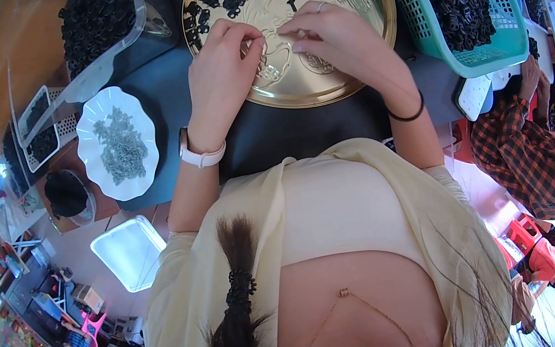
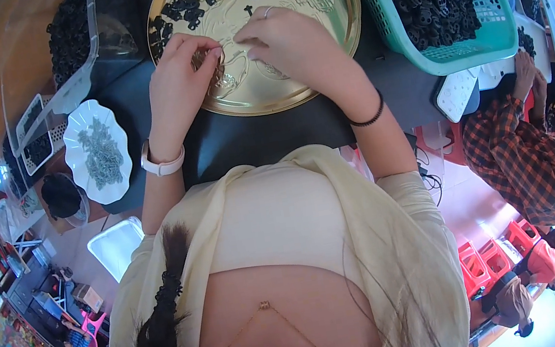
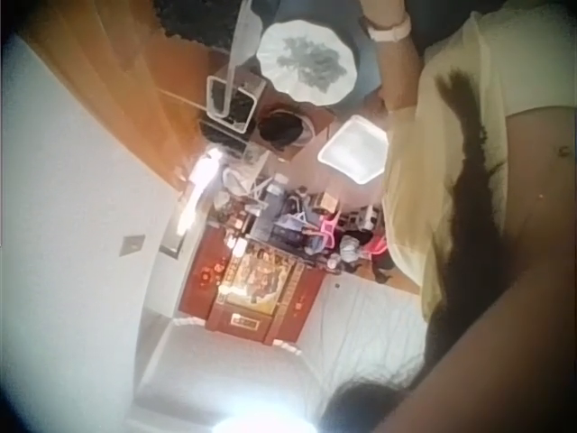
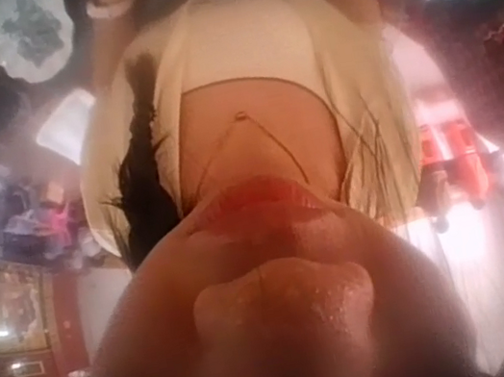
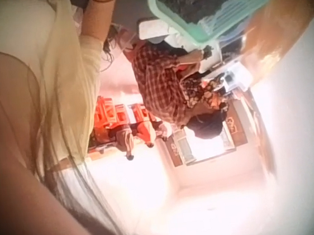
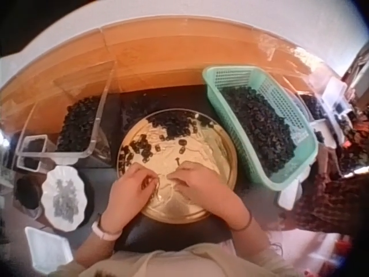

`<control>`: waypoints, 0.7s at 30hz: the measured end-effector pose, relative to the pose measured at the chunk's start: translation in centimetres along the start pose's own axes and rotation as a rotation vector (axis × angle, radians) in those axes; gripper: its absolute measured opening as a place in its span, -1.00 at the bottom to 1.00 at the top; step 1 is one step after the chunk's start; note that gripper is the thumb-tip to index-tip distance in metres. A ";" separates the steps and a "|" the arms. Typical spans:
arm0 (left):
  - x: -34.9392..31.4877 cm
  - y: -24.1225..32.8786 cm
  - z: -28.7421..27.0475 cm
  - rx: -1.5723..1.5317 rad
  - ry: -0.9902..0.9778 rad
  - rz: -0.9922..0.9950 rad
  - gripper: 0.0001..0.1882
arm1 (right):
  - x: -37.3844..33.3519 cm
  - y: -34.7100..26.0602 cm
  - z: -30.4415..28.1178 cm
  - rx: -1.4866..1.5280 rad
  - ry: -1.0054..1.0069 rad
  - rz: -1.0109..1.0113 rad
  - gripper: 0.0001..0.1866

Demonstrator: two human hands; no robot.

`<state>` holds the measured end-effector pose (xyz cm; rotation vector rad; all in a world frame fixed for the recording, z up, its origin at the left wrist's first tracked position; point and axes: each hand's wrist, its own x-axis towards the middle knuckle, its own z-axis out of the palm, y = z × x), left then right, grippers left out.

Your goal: The person assembles small black parts on a gold tray by hand.

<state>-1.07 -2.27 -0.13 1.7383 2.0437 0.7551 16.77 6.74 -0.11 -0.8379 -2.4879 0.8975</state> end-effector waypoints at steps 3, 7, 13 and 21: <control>0.0 -0.4 0.1 -0.036 0.039 0.022 -0.87 | 0.1 -0.3 1.2 -0.047 0.028 0.020 -0.87; 0.1 -0.8 0.0 -0.125 0.061 -0.032 -0.88 | 0.4 -0.4 1.2 -0.066 0.029 0.014 -0.89; 0.3 -1.1 -0.2 -0.216 0.098 -0.072 -0.87 | 1.9 1.5 0.1 -0.152 0.285 0.090 -0.88; 0.4 -1.1 -0.5 -0.380 0.165 -0.063 -0.77 | 2.9 3.6 1.2 -0.295 0.370 0.065 -0.83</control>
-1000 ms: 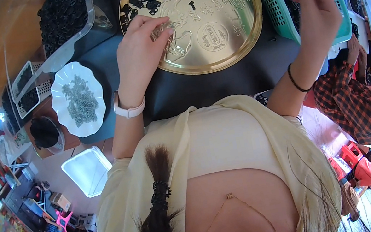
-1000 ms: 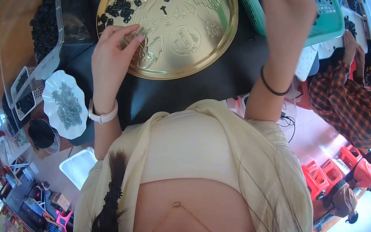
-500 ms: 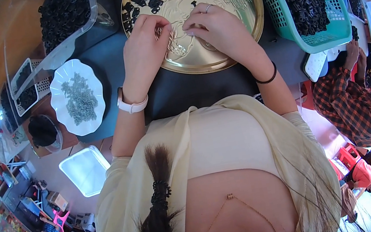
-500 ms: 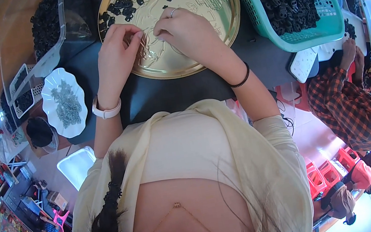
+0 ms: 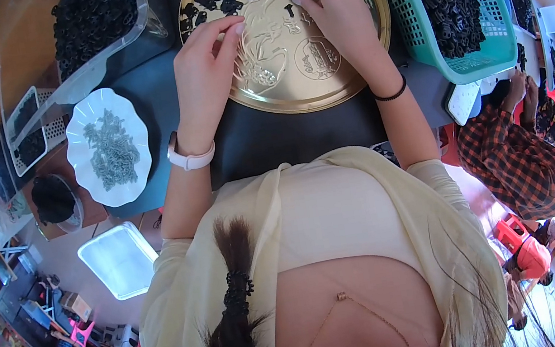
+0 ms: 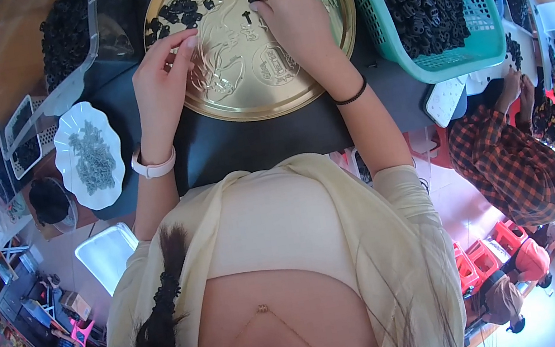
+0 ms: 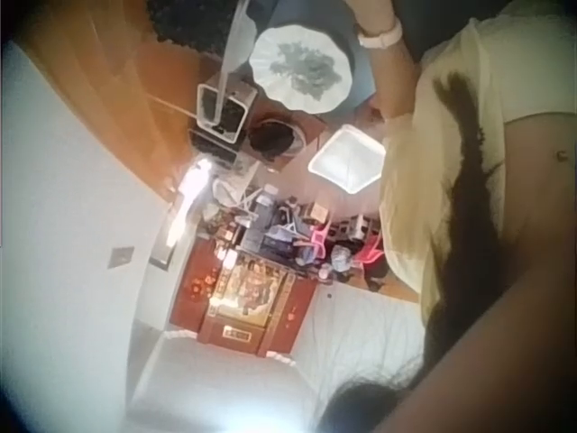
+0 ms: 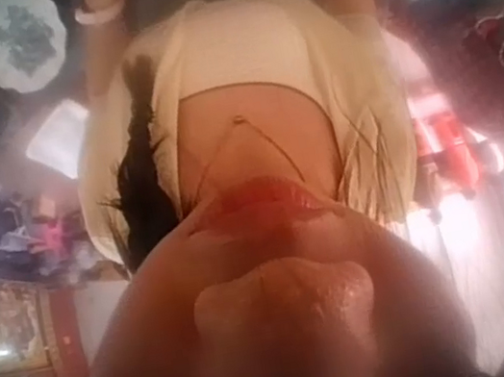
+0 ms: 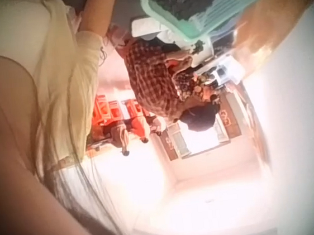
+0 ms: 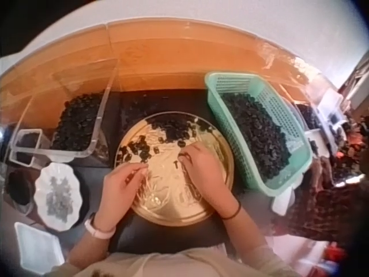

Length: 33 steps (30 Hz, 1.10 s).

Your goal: The person assembles small black parts on a gold tray by hand.

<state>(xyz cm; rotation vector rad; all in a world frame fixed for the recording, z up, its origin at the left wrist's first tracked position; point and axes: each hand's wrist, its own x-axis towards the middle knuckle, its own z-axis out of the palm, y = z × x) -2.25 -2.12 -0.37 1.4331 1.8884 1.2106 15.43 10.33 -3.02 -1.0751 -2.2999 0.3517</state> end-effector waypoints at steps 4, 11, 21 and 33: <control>-0.1 0.2 0.6 -0.311 -0.010 -0.132 -0.80 | -0.3 -1.4 -0.4 0.235 -0.056 0.059 -0.79; -0.1 0.0 1.1 -0.419 0.038 -0.034 -0.82 | -1.1 -5.0 -1.7 0.601 -0.230 0.263 -0.76; 0.0 0.2 0.9 -0.458 -0.015 -0.104 -0.80 | -0.9 -5.2 -2.3 0.537 -0.225 0.209 -0.78; -0.2 0.0 1.1 -0.423 -0.035 -0.075 -0.76 | -0.8 -4.9 -2.4 0.352 -0.174 0.006 -0.83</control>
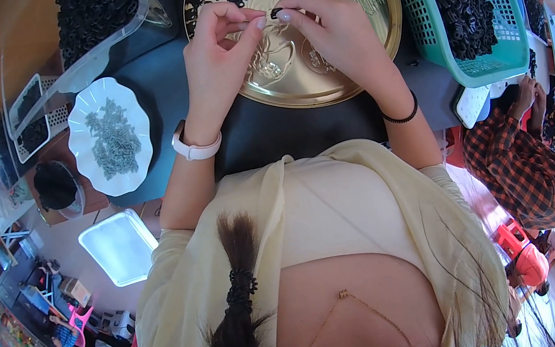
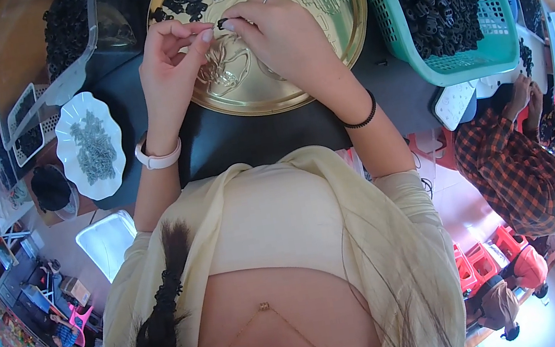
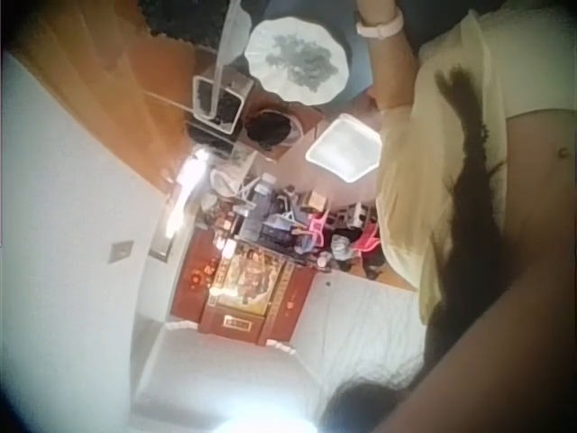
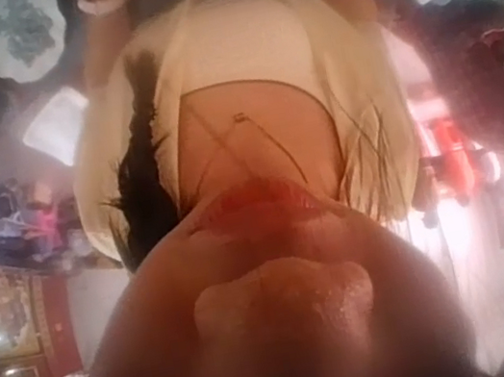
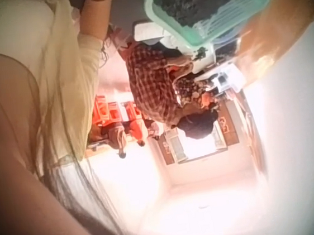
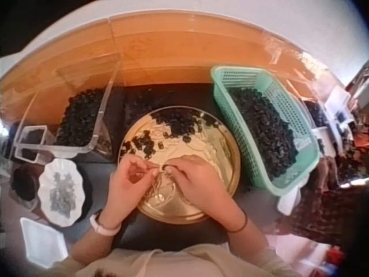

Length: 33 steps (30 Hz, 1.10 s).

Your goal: The person assembles small black parts on a gold tray by hand.

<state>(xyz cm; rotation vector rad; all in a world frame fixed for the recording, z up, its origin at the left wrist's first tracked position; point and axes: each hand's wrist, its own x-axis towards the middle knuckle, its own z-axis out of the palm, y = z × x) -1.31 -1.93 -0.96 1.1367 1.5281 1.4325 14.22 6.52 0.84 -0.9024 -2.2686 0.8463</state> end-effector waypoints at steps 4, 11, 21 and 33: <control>0.1 -0.1 0.1 0.009 -0.008 0.014 -0.76 | 0.0 0.0 -0.1 0.000 -0.012 0.013 -0.82; 0.1 -0.2 0.2 0.002 0.012 0.002 -0.76 | 0.1 0.3 -0.1 -0.025 -0.039 0.011 -0.81; 0.0 -0.9 0.3 0.181 -0.027 0.073 -0.81 | -0.2 0.8 0.3 -0.182 -0.024 -0.211 -0.88; 0.2 0.2 0.6 0.245 -0.020 0.046 -0.82 | -0.5 2.4 -0.7 0.296 -0.079 0.275 -0.75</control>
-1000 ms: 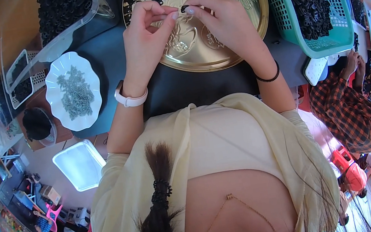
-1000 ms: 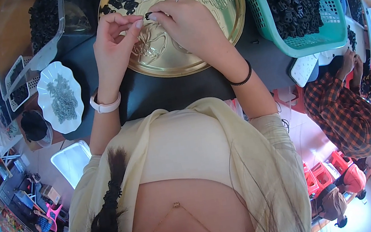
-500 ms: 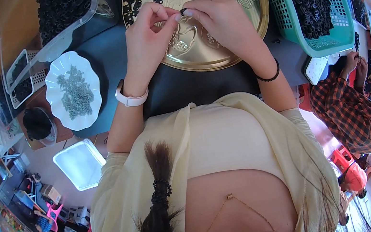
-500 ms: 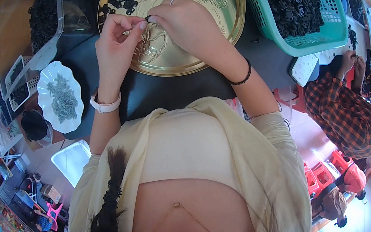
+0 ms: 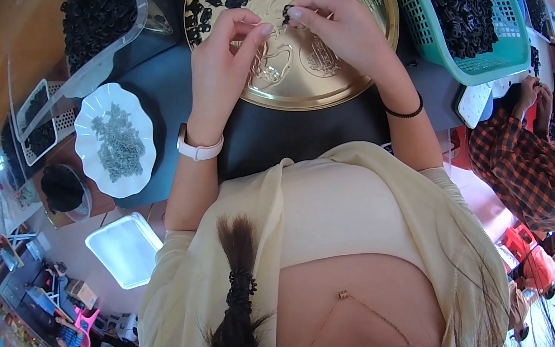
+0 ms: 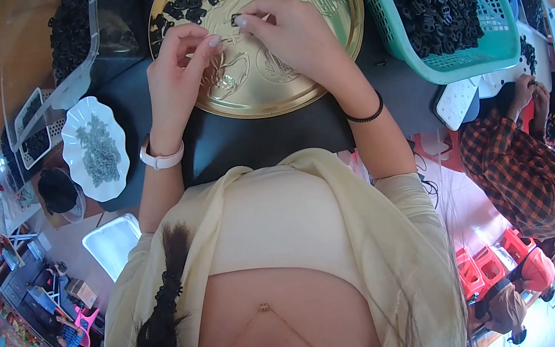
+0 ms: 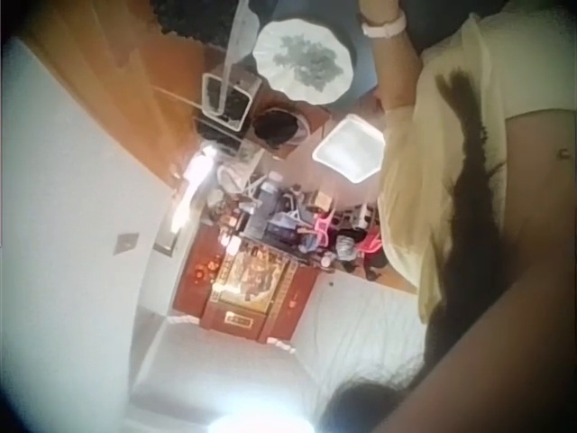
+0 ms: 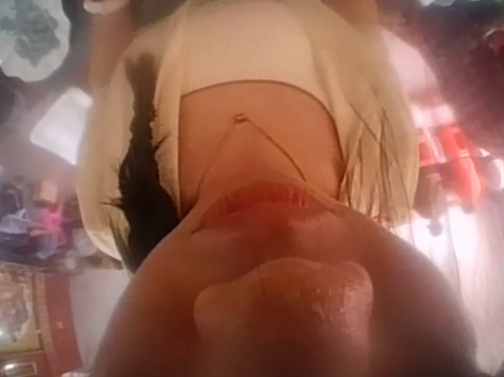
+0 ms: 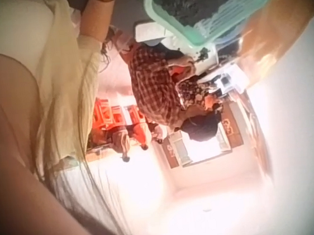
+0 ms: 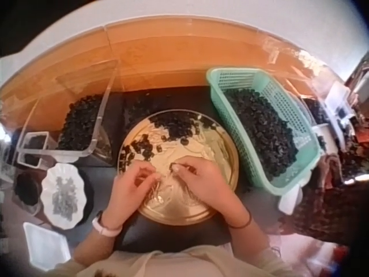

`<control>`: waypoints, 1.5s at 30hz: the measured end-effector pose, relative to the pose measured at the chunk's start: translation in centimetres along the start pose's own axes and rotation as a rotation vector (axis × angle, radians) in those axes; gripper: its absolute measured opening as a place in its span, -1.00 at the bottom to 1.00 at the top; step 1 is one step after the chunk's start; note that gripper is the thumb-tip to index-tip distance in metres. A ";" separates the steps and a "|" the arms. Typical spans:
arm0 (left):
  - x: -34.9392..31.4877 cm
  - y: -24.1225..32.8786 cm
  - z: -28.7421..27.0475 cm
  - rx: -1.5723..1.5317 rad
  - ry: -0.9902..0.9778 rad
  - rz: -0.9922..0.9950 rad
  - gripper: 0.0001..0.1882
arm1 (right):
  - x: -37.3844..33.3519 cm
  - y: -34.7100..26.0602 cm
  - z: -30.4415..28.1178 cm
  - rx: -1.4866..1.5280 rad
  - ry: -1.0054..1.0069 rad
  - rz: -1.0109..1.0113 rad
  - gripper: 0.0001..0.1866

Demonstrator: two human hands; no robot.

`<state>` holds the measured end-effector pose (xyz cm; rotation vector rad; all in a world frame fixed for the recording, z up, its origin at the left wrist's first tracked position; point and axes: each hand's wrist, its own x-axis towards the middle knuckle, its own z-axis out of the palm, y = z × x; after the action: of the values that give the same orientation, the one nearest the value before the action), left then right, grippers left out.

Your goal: The person assembles small black parts on a gold tray by hand.

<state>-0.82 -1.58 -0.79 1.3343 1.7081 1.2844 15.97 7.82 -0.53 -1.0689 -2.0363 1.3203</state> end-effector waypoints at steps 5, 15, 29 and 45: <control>1.6 0.2 -0.2 0.445 0.073 0.243 -0.85 | 0.8 1.5 -1.5 0.115 0.164 0.038 -0.72; 7.8 -0.9 3.7 0.672 0.018 0.555 -0.81 | 0.7 0.4 -2.9 0.158 0.269 0.131 -0.69; 6.2 1.5 1.6 -0.343 -0.252 -0.212 -0.71 | 0.1 -0.5 -2.6 0.281 0.217 0.116 -0.73; 5.3 1.6 1.7 -0.444 -0.297 -0.277 -0.67 | 0.2 0.1 -2.1 0.214 0.175 0.086 -0.72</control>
<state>-0.37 4.05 0.63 0.9357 1.2575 1.1511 17.44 9.10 0.26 -1.1406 -1.6975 1.3984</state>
